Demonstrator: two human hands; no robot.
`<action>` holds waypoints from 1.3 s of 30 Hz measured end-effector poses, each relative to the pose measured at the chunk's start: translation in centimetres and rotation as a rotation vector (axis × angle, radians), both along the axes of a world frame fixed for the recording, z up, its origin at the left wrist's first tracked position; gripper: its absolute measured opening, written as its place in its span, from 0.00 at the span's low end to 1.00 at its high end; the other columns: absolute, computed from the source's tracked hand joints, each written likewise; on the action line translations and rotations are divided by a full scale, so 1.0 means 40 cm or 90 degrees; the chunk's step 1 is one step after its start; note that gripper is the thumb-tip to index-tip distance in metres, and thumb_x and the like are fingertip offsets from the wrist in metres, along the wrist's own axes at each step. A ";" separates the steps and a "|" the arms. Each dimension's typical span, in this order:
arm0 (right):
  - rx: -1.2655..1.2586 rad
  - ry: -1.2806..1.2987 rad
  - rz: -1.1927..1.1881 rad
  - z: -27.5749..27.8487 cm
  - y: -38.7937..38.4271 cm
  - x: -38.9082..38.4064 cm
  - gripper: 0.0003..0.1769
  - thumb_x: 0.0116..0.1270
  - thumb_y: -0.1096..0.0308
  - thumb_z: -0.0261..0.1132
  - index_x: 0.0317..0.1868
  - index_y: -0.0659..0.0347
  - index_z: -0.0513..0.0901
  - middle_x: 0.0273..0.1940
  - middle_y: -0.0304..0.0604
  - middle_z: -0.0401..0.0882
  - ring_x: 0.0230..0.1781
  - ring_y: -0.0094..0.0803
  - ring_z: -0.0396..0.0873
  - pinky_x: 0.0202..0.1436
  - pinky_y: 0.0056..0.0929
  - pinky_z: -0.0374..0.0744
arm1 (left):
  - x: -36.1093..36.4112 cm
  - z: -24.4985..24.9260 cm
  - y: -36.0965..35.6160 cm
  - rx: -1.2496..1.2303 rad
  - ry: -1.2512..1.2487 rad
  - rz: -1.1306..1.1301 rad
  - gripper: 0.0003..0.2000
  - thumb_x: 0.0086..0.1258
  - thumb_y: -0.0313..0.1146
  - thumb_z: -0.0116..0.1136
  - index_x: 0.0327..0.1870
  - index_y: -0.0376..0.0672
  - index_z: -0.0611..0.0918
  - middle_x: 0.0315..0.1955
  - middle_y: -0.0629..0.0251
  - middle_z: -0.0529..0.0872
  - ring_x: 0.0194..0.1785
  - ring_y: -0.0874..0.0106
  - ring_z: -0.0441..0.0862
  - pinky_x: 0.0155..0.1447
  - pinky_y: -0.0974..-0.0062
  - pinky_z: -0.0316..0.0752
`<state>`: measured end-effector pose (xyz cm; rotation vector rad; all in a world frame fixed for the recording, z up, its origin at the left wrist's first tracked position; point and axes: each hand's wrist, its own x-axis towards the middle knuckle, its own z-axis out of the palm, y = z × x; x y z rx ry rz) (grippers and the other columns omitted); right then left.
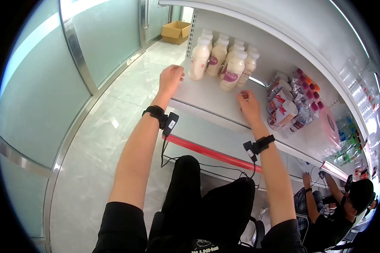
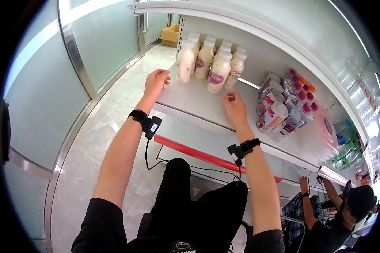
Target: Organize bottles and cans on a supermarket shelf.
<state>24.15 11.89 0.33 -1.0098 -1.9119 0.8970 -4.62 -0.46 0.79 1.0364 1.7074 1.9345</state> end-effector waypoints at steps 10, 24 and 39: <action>-0.008 -0.097 0.085 0.098 0.061 -0.116 0.39 0.55 0.55 0.76 0.63 0.64 0.72 0.40 0.43 0.85 0.25 0.27 0.82 0.28 0.26 0.80 | 0.032 0.017 -0.006 0.050 0.007 0.067 0.16 0.72 0.38 0.53 0.30 0.34 0.83 0.20 0.64 0.82 0.22 0.77 0.75 0.30 0.77 0.70; 0.033 -0.046 0.059 0.065 0.045 -0.255 0.30 0.52 0.55 0.78 0.48 0.68 0.82 0.35 0.44 0.86 0.28 0.28 0.82 0.34 0.28 0.80 | 0.024 0.010 0.003 0.077 -0.039 0.023 0.17 0.70 0.38 0.54 0.28 0.32 0.83 0.19 0.63 0.82 0.21 0.76 0.75 0.29 0.76 0.71; -0.146 0.019 -0.022 0.084 0.199 -0.075 0.49 0.45 0.56 0.82 0.67 0.65 0.70 0.54 0.51 0.83 0.53 0.41 0.83 0.58 0.34 0.79 | 0.046 -0.010 0.027 -0.025 0.300 0.029 0.19 0.72 0.46 0.57 0.35 0.34 0.84 0.26 0.65 0.83 0.30 0.76 0.77 0.39 0.77 0.71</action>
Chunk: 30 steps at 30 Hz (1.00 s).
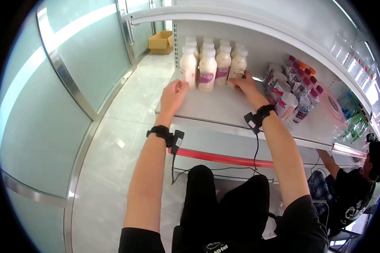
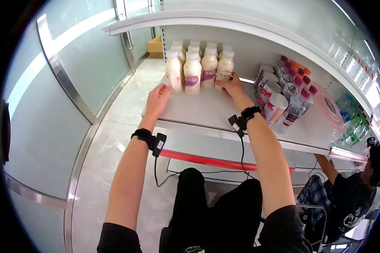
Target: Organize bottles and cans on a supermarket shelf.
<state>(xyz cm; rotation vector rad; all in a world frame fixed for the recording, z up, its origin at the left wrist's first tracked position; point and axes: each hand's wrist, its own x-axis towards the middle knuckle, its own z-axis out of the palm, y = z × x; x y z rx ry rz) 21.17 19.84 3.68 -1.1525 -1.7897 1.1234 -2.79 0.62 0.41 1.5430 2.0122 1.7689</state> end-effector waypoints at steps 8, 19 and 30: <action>0.169 -0.115 0.030 -0.018 -0.122 0.016 0.40 0.48 0.51 0.78 0.60 0.63 0.78 0.50 0.50 0.86 0.47 0.40 0.85 0.53 0.35 0.81 | 0.035 0.026 -0.027 -0.023 0.015 -0.056 0.18 0.65 0.46 0.66 0.42 0.36 0.84 0.30 0.65 0.84 0.35 0.75 0.78 0.43 0.74 0.74; 0.113 0.112 0.270 -0.066 -0.282 -0.107 0.28 0.56 0.65 0.72 0.56 0.68 0.80 0.43 0.48 0.87 0.38 0.33 0.85 0.44 0.31 0.83 | 0.046 0.047 -0.040 -0.090 -0.039 -0.138 0.26 0.53 0.38 0.74 0.53 0.37 0.83 0.44 0.52 0.89 0.47 0.61 0.88 0.52 0.68 0.79; 0.329 0.027 -0.222 -0.064 0.147 -0.053 0.35 0.50 0.60 0.76 0.57 0.68 0.77 0.49 0.53 0.84 0.53 0.44 0.83 0.59 0.39 0.78 | 0.005 0.021 -0.008 -0.037 -0.026 -0.066 0.29 0.53 0.39 0.74 0.56 0.34 0.79 0.52 0.48 0.81 0.56 0.52 0.80 0.61 0.62 0.74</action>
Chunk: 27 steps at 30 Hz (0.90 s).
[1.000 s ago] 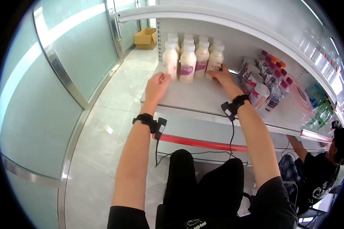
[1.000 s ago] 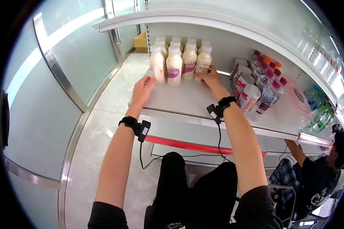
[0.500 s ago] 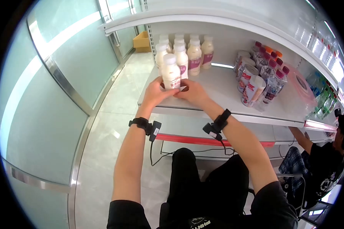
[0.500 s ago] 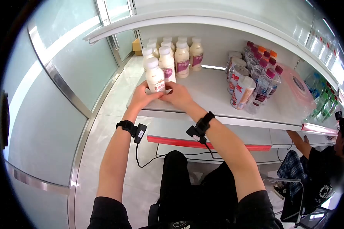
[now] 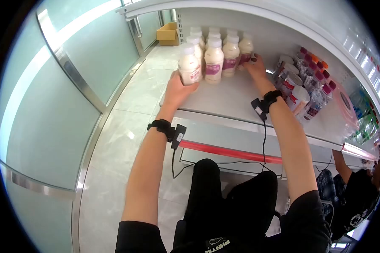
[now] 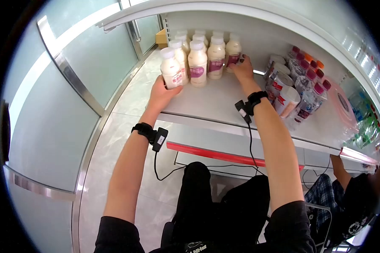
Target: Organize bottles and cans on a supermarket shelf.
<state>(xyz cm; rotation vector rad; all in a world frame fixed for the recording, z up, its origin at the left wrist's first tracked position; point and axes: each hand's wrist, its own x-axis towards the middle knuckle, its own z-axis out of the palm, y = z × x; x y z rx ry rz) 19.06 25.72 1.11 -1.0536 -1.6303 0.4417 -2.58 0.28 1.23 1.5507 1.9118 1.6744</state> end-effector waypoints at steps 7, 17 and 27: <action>-0.098 -0.073 0.117 -0.006 0.063 -0.012 0.38 0.50 0.63 0.76 0.62 0.68 0.75 0.56 0.54 0.82 0.55 0.43 0.82 0.60 0.36 0.78 | 0.013 0.004 -0.005 0.018 0.066 0.060 0.30 0.54 0.37 0.74 0.57 0.33 0.76 0.50 0.51 0.85 0.54 0.58 0.84 0.58 0.66 0.77; -0.072 -0.040 0.269 -0.047 0.204 -0.013 0.39 0.48 0.62 0.78 0.61 0.67 0.75 0.54 0.53 0.83 0.54 0.44 0.83 0.58 0.37 0.78 | 0.023 0.013 -0.008 0.047 0.021 0.038 0.33 0.54 0.36 0.73 0.61 0.34 0.73 0.53 0.49 0.84 0.56 0.59 0.83 0.61 0.66 0.76; -0.088 -0.180 0.173 0.060 -0.235 0.103 0.41 0.44 0.55 0.80 0.56 0.69 0.78 0.50 0.55 0.85 0.48 0.44 0.85 0.53 0.37 0.81 | 0.023 0.000 -0.006 0.080 -0.055 -0.007 0.39 0.56 0.40 0.69 0.68 0.33 0.65 0.57 0.48 0.81 0.58 0.55 0.81 0.61 0.64 0.75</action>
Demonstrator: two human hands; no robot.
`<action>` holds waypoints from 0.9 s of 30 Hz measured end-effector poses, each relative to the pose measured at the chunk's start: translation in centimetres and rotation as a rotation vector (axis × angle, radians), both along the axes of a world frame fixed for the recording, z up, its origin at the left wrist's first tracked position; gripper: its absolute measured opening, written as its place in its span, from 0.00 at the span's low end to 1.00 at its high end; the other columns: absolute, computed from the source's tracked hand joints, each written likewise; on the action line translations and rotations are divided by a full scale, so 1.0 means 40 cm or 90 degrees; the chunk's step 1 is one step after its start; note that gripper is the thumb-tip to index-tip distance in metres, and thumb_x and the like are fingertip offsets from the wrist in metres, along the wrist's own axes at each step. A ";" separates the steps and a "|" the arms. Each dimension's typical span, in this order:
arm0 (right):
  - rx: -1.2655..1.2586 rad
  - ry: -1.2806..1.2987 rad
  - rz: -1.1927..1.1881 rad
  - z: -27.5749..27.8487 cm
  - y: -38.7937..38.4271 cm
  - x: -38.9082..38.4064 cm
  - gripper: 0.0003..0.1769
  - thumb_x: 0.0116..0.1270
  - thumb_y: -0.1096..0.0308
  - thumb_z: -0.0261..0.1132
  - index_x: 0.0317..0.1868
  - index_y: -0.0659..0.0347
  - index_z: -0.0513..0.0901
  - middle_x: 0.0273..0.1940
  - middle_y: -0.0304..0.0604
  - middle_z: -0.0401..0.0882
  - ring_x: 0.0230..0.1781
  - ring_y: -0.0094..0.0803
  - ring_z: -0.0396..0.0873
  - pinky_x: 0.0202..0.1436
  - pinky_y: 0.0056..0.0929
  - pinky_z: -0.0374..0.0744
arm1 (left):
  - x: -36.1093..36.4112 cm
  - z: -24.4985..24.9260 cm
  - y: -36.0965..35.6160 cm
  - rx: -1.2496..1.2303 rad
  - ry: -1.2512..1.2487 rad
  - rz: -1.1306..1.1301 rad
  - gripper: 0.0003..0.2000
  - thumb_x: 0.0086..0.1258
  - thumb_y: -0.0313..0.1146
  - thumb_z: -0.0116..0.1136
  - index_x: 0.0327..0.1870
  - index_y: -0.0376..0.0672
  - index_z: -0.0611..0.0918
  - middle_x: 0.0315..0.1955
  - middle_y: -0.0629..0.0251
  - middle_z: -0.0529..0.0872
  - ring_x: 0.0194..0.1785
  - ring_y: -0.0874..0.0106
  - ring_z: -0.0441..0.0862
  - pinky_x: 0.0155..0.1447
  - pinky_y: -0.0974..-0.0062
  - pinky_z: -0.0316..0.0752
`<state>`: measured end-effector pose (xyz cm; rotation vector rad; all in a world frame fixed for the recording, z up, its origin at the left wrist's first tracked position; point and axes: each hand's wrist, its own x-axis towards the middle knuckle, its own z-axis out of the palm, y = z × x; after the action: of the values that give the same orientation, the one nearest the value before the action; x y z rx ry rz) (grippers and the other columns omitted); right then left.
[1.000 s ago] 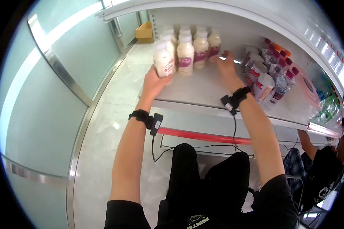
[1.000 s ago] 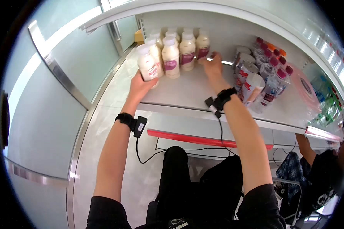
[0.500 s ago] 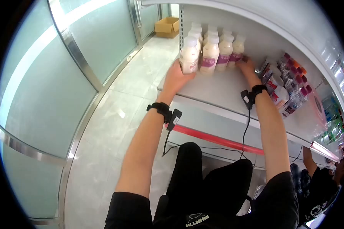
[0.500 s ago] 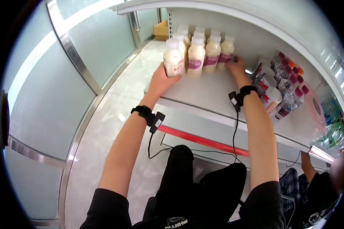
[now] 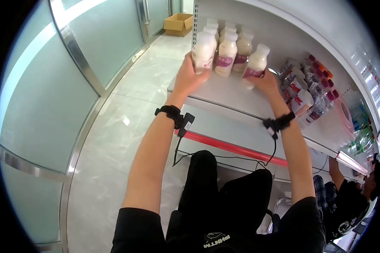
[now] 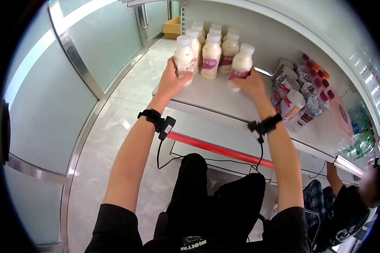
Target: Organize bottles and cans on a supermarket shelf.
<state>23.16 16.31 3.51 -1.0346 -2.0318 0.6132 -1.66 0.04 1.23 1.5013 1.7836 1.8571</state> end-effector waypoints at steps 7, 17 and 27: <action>-0.075 -0.026 0.149 -0.010 -0.187 -0.085 0.37 0.47 0.52 0.79 0.54 0.67 0.80 0.45 0.53 0.87 0.42 0.42 0.87 0.49 0.38 0.82 | 0.027 0.033 -0.038 -0.002 -0.066 -0.047 0.59 0.52 0.50 0.78 0.77 0.33 0.49 0.66 0.41 0.73 0.67 0.51 0.75 0.68 0.65 0.71; -0.189 -0.015 0.203 -0.023 -0.182 -0.133 0.27 0.56 0.63 0.72 0.54 0.69 0.81 0.43 0.54 0.87 0.36 0.41 0.86 0.45 0.37 0.82 | 0.026 0.025 -0.010 -0.049 0.104 0.022 0.63 0.43 0.40 0.84 0.76 0.31 0.47 0.68 0.43 0.71 0.70 0.52 0.72 0.70 0.63 0.69; -0.128 0.083 0.072 0.012 0.053 -0.142 0.38 0.60 0.64 0.71 0.67 0.69 0.66 0.54 0.54 0.81 0.40 0.34 0.86 0.31 0.28 0.84 | 0.021 0.030 -0.016 -0.023 0.065 0.003 0.63 0.42 0.38 0.84 0.77 0.34 0.49 0.68 0.46 0.71 0.70 0.53 0.71 0.72 0.63 0.68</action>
<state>17.49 18.43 4.01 -0.9698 -1.9531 0.9360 -0.81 -0.60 2.45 1.6077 1.8561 1.7711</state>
